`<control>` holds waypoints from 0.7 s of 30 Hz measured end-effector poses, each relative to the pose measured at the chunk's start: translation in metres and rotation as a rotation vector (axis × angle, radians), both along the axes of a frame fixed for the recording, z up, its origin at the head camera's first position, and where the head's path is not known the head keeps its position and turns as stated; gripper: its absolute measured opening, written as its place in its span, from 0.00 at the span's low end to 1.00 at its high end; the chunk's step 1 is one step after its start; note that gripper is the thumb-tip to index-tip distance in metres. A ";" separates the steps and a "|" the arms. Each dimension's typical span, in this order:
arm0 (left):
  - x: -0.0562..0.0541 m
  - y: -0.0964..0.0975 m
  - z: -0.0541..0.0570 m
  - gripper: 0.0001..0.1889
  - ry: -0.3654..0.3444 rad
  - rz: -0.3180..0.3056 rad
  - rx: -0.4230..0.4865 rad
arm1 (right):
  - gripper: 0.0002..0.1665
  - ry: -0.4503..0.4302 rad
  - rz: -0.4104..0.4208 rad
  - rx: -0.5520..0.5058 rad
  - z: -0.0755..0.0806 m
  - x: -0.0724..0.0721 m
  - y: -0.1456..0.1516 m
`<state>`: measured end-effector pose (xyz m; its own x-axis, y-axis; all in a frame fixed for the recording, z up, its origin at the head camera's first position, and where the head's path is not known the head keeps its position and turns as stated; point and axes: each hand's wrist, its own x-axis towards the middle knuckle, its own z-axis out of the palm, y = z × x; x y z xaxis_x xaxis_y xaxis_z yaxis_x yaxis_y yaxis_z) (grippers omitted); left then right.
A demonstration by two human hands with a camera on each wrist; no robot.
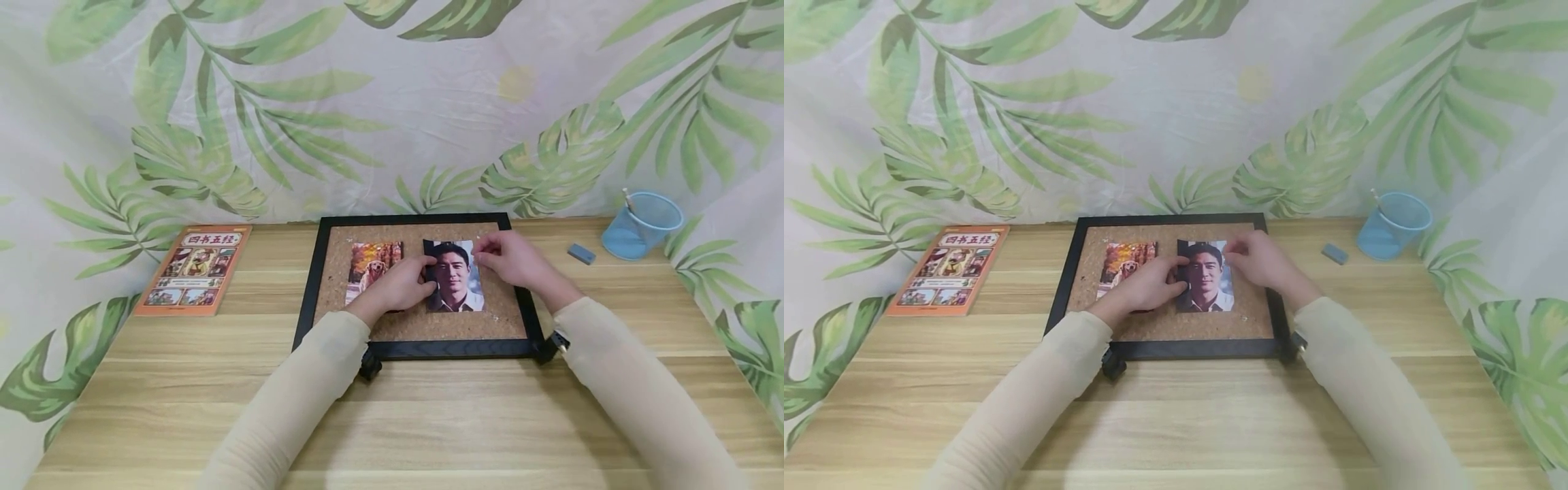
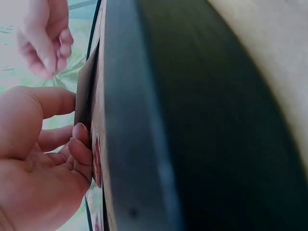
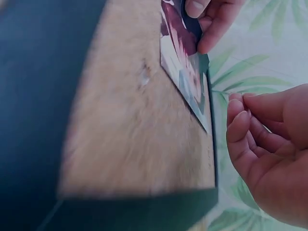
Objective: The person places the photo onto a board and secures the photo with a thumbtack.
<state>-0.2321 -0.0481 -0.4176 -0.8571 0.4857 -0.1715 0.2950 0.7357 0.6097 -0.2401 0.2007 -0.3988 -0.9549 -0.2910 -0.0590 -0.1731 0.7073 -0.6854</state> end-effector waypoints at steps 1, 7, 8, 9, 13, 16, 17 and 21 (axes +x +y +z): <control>-0.001 -0.001 -0.001 0.28 -0.001 -0.001 0.008 | 0.10 -0.012 0.001 -0.012 -0.002 -0.006 -0.005; -0.015 -0.002 -0.023 0.28 0.048 -0.027 0.041 | 0.10 -0.059 -0.010 -0.074 -0.010 -0.036 -0.027; -0.016 -0.002 -0.024 0.28 0.045 -0.028 0.045 | 0.10 -0.062 -0.011 -0.074 -0.012 -0.039 -0.030; -0.015 -0.002 -0.024 0.28 0.045 -0.029 0.045 | 0.10 -0.064 -0.010 -0.071 -0.014 -0.042 -0.032; -0.007 -0.001 -0.010 0.28 0.008 -0.021 0.047 | 0.10 -0.072 -0.014 -0.046 -0.018 -0.051 -0.038; -0.003 0.000 -0.004 0.28 -0.002 -0.019 0.036 | 0.10 -0.078 -0.018 -0.020 -0.019 -0.056 -0.041; -0.002 0.000 -0.003 0.28 -0.002 -0.019 0.032 | 0.10 -0.081 -0.019 -0.010 -0.019 -0.058 -0.041; -0.003 -0.001 -0.003 0.27 0.001 -0.012 0.029 | 0.11 -0.095 -0.006 0.031 -0.017 -0.064 -0.046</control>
